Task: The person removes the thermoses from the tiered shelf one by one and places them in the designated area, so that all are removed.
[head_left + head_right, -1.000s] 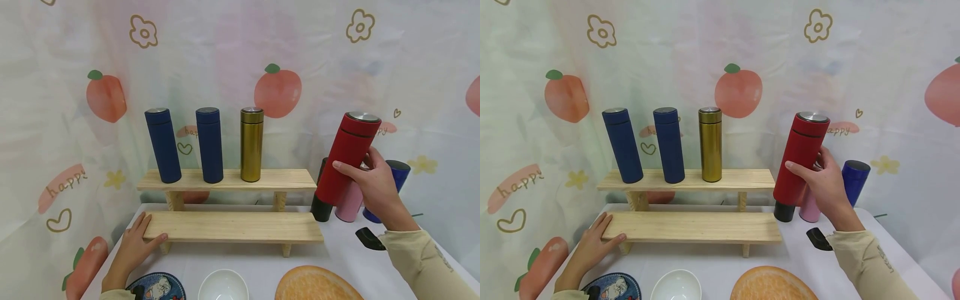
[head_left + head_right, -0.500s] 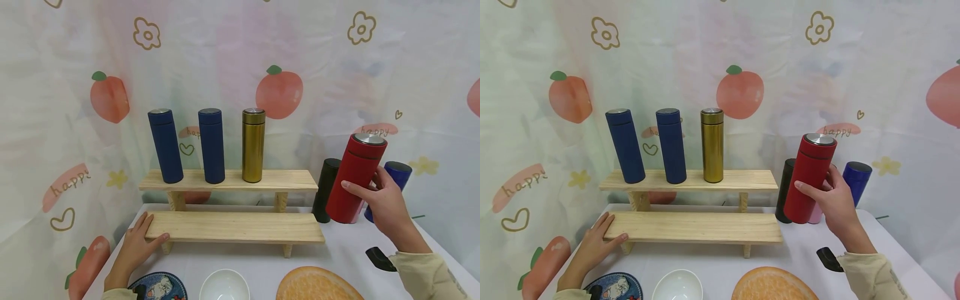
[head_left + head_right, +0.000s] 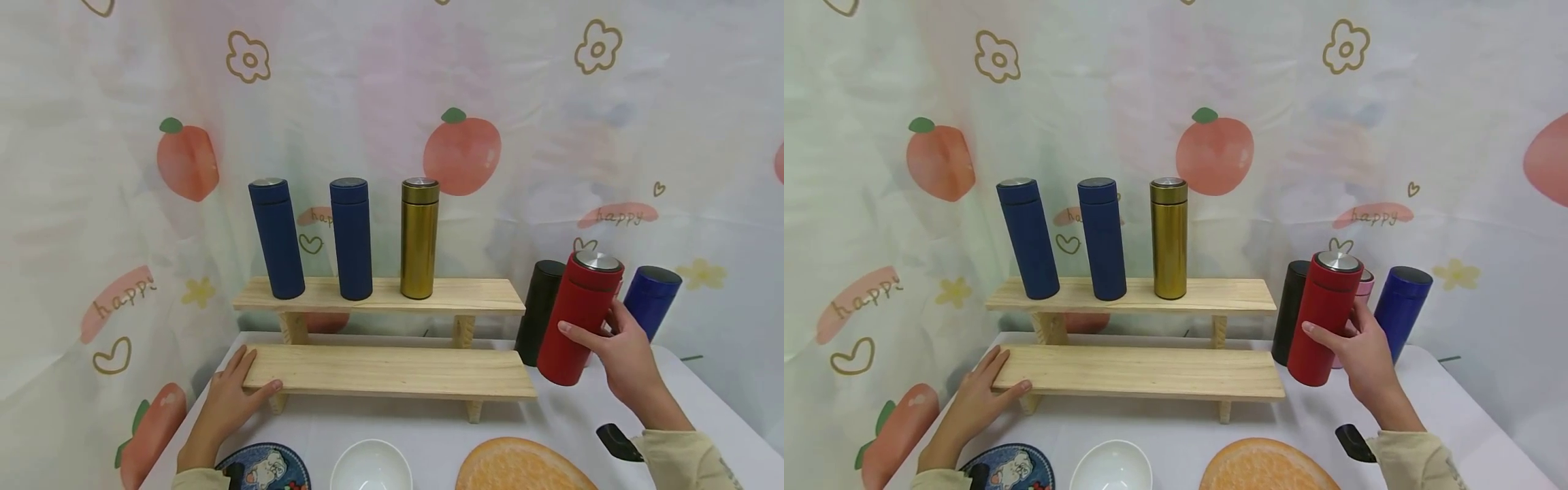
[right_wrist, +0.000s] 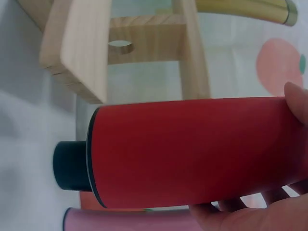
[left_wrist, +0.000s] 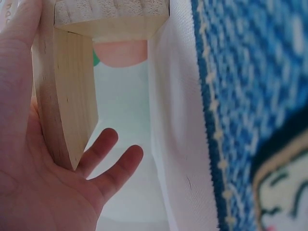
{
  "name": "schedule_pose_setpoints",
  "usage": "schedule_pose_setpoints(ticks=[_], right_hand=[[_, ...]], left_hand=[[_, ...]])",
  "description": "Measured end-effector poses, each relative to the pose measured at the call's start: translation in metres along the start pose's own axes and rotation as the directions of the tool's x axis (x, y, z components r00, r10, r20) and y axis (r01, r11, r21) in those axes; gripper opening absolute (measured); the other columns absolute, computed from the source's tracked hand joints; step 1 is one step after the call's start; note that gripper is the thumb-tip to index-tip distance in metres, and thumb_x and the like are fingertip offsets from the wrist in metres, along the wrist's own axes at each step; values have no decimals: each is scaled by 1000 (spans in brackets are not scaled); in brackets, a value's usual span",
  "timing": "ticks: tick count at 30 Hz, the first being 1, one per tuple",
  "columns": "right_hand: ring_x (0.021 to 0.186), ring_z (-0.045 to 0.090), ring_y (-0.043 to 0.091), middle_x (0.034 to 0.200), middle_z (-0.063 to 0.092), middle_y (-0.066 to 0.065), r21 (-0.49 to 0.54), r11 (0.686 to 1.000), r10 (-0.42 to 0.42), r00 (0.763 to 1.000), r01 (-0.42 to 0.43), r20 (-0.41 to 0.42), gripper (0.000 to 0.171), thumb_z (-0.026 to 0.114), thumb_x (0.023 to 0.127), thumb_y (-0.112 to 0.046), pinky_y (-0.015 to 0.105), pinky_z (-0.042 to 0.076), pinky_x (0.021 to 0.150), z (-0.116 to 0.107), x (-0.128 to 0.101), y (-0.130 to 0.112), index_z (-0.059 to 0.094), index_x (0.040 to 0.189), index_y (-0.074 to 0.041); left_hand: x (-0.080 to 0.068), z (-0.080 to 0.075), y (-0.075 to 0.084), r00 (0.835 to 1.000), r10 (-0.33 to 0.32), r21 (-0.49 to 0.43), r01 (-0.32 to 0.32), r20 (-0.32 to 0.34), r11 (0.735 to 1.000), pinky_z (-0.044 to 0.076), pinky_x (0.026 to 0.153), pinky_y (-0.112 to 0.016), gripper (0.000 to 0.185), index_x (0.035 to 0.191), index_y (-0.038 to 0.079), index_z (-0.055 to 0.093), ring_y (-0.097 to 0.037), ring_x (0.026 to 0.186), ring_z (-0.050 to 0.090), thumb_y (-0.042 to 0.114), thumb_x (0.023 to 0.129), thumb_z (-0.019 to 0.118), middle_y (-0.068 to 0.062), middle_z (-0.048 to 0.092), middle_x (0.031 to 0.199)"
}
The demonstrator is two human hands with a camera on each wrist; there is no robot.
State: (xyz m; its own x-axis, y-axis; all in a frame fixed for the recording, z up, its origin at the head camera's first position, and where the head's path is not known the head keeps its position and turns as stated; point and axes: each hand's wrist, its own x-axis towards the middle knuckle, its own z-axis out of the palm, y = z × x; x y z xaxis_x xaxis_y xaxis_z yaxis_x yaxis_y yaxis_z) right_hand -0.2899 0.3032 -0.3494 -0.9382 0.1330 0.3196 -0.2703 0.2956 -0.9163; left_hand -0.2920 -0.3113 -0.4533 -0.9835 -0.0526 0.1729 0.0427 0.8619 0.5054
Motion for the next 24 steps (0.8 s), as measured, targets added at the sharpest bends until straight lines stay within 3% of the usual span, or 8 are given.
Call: schedule_pose_setpoints(ticks=[6, 9, 15, 24], right_hand=[[134, 41, 26, 161, 32, 17, -18, 998, 60, 998, -60, 10, 88, 74, 104, -24, 14, 52, 83, 1, 3, 15, 18, 171, -16], [143, 35, 32, 167, 25, 19, 9, 995, 98, 995, -98, 9, 91, 73, 104, -24, 20, 51, 94, 1, 5, 23, 14, 173, -17], [155, 20, 43, 175, 11, 23, 57, 984, 169, 985, -170, 14, 97, 73, 105, -22, 37, 37, 113, 2, 8, 39, 5, 174, -16], [157, 17, 51, 176, 8, 26, 5, 982, 188, 982, -189, 14, 101, 74, 104, -30, 49, 31, 114, -1, 10, 63, 1, 174, -18]], left_hand=[[-1, 1, -1, 1000, -4, -7, 4, -2, 1000, 32, 110, -76, 106, 167, -2, 30, -63, 141, 34, 68, 96, 66, -29, 15, 174], [0, 1, 0, 1000, -7, -7, 7, -5, 1000, 32, 110, -76, 106, 167, -1, 30, -63, 142, 33, 69, 95, 66, -28, 16, 174], [-1, 0, 2, 1000, -19, -7, 19, 1, 1000, 32, 111, -76, 107, 167, -1, 30, -62, 143, 32, 70, 95, 66, -27, 16, 174], [-2, 1, -2, 1000, -11, -12, 11, -25, 1000, 31, 111, -76, 105, 166, -1, 32, -62, 143, 33, 67, 95, 67, -27, 17, 174]])
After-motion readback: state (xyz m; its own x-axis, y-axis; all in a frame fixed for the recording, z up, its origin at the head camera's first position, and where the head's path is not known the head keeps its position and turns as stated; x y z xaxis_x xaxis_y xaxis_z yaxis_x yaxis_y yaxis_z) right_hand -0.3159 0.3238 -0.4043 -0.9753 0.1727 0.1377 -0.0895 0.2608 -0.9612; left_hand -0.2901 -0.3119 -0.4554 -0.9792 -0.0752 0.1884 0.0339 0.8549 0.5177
